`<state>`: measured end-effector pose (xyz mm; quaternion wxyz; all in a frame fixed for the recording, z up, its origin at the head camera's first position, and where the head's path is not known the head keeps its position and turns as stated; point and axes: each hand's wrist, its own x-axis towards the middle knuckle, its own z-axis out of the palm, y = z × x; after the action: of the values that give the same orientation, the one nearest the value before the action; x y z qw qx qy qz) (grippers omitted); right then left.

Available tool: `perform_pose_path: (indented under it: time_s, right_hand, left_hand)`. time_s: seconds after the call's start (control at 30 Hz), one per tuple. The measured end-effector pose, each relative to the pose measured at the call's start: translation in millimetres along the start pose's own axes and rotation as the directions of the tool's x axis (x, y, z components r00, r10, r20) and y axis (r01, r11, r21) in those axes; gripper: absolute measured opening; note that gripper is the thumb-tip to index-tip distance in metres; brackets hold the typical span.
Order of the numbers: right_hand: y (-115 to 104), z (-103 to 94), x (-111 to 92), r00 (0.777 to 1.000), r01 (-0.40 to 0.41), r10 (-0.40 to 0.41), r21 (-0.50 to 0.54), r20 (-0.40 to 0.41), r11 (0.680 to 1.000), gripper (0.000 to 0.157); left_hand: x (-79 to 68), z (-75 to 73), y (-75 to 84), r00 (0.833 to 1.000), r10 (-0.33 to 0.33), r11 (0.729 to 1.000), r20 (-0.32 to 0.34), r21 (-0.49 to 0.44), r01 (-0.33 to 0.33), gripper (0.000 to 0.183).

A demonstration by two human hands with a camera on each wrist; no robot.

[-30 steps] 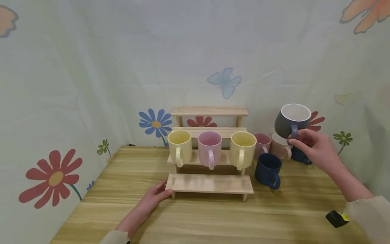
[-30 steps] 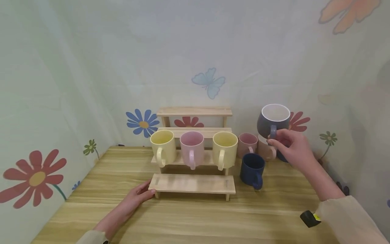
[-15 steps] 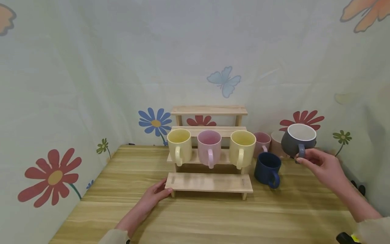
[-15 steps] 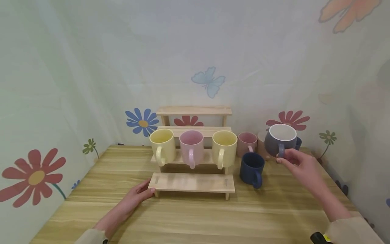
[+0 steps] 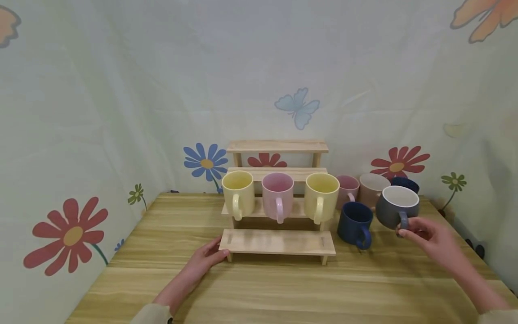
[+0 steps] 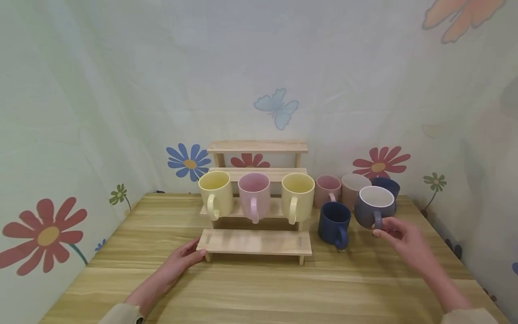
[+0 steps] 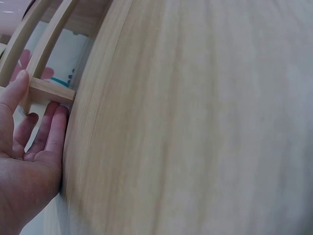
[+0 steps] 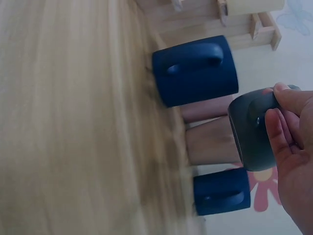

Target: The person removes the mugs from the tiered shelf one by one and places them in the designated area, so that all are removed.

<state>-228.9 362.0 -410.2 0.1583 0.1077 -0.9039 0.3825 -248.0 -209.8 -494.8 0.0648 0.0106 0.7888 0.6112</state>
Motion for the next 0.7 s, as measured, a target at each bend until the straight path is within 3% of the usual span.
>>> perform_pose_path:
  time_s: [0.27,0.53,0.7]
  right_hand:
    - [19,11.8,-7,0.999,0.044,-0.045,0.045,0.013,0.998,0.012]
    - [29,19.2,-10,0.998,-0.041,0.042,-0.004,0.057,0.999,0.016]
    - [35,22.8,-12,0.999,-0.018,0.018,0.012,0.051,1.0,0.014]
  left_hand:
    - [-0.5,0.2,0.3,1.0,-0.01,1.0,-0.001,-0.001,0.01,0.073]
    - [-0.7,-0.1,1.2,1.0,-0.013,1.0,-0.006,0.009,0.013,0.074]
    - [-1.0,-0.3,2.6,1.0,-0.02,1.0,0.0,0.017,0.02,0.075]
